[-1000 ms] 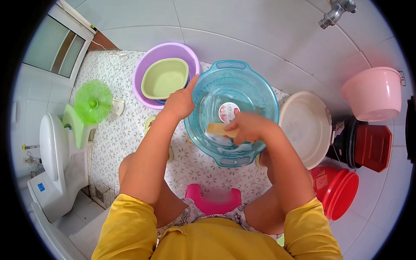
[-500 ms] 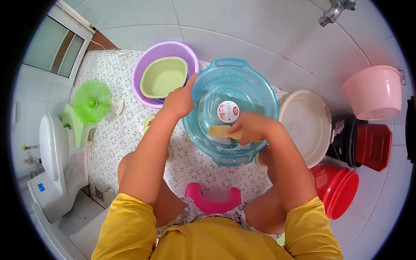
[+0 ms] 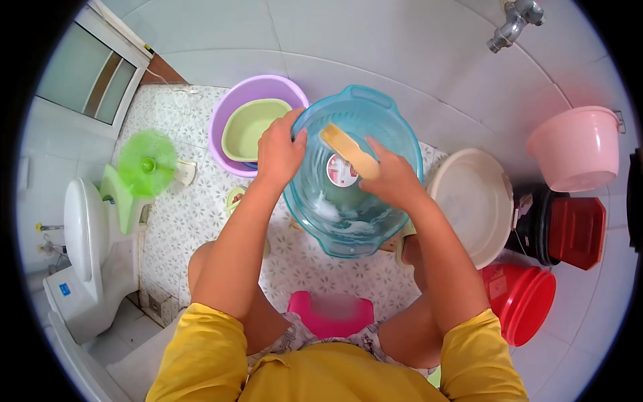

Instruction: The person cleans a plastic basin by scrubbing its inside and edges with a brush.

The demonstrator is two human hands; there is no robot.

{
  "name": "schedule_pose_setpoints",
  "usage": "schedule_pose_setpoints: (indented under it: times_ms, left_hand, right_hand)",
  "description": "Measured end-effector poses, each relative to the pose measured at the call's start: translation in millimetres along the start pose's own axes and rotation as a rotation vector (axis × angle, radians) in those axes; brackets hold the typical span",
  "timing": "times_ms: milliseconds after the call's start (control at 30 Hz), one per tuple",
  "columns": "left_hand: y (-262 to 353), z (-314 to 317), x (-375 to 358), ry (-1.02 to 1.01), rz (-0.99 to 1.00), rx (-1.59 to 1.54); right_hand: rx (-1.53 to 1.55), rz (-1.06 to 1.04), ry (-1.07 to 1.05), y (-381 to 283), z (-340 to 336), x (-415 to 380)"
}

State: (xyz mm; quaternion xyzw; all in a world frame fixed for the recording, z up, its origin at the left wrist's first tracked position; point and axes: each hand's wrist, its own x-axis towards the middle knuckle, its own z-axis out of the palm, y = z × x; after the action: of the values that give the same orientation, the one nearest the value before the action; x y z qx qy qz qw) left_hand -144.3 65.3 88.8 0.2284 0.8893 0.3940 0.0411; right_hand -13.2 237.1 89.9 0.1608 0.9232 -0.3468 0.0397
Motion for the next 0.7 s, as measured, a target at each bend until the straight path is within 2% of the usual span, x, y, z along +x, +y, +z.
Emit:
schedule_pose_setpoints:
  times_ms: [67, 167, 300, 367, 400, 467, 567, 700]
  left_hand:
    - [-4.2, -3.1, 2.9, 0.02, 0.026, -0.021]
    - [-11.9, -2.8, 4.1, 0.033, 0.055, -0.045]
    - [-6.1, -9.6, 2.7, -0.001, 0.024, -0.023]
    - [-4.2, -11.1, 2.5, -0.007, 0.027, -0.024]
    - [-3.3, -11.7, 2.5, -0.015, 0.03, -0.025]
    - [-0.1, -13.1, 2.1, -0.009, 0.061, -0.026]
    - [-2.4, -9.9, 2.5, 0.018, 0.128, -0.045]
    - [-2.7, -7.5, 3.6, 0.054, 0.185, -0.055]
  right_hand:
    - [0.088, 0.124, -0.028, 3.1, 3.2, 0.5]
    - [0.152, 0.148, -0.12, 3.2, -3.2, -1.4]
    - [0.21, 0.194, -0.13, 3.7, -8.2, -1.3]
    - [0.184, 0.275, -0.435, 2.9, -13.6, -2.2]
    - [0.183, 0.273, -0.436, 0.1, -16.0, -3.4]
    - [0.066, 0.295, -0.569, -5.9, -20.1, -7.0]
    - [0.18, 0.215, -0.457, -9.2, -20.3, -6.9]
    - [0.277, 0.202, -0.413, -25.9, -16.3, -8.6]
